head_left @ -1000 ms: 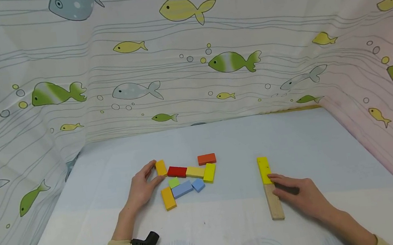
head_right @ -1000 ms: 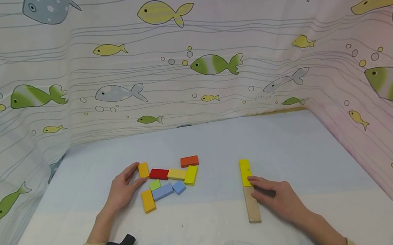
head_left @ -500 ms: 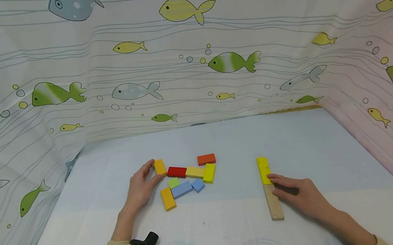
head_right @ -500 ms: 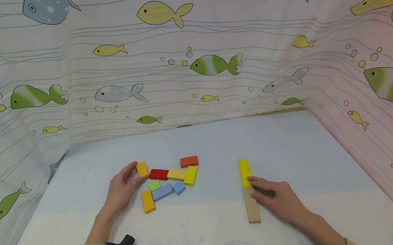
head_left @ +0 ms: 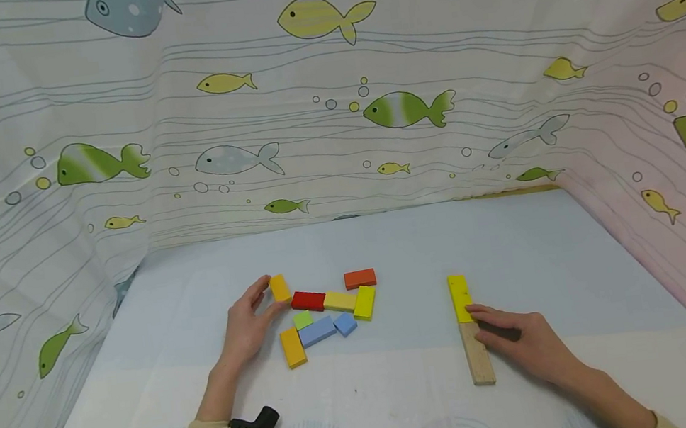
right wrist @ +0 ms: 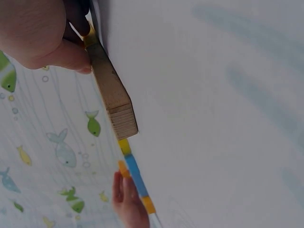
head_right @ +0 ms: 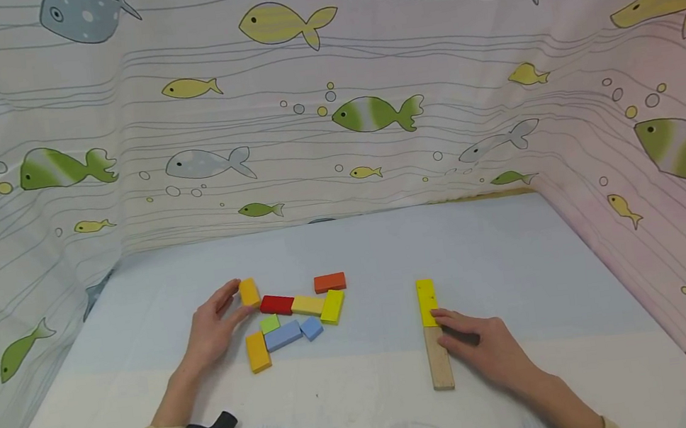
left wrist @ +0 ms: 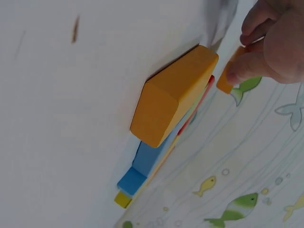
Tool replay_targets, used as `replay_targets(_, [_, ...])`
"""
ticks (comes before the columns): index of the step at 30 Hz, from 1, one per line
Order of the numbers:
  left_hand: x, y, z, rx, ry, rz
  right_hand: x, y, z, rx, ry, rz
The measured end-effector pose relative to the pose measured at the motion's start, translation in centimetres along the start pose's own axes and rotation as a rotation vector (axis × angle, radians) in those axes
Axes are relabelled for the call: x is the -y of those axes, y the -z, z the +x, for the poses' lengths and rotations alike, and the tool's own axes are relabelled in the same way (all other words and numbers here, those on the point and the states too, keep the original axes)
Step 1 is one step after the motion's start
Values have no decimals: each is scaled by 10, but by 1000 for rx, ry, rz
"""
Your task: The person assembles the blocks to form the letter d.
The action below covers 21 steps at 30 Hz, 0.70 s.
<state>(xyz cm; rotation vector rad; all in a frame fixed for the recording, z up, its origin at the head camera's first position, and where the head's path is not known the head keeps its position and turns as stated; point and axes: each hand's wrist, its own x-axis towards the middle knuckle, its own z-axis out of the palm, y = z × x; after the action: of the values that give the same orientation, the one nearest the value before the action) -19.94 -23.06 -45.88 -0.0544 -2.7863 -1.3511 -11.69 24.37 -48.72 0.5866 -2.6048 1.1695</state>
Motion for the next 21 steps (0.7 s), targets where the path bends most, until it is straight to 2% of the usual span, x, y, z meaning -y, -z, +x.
replay_targets(11, [-12, -11, -3, 24, -4, -39, -2, -1, -1, -1, 0, 16])
replay_targets(21, [-43, -30, -9, 68, -61, -36, -2, -1, 0, 12, -15, 4])
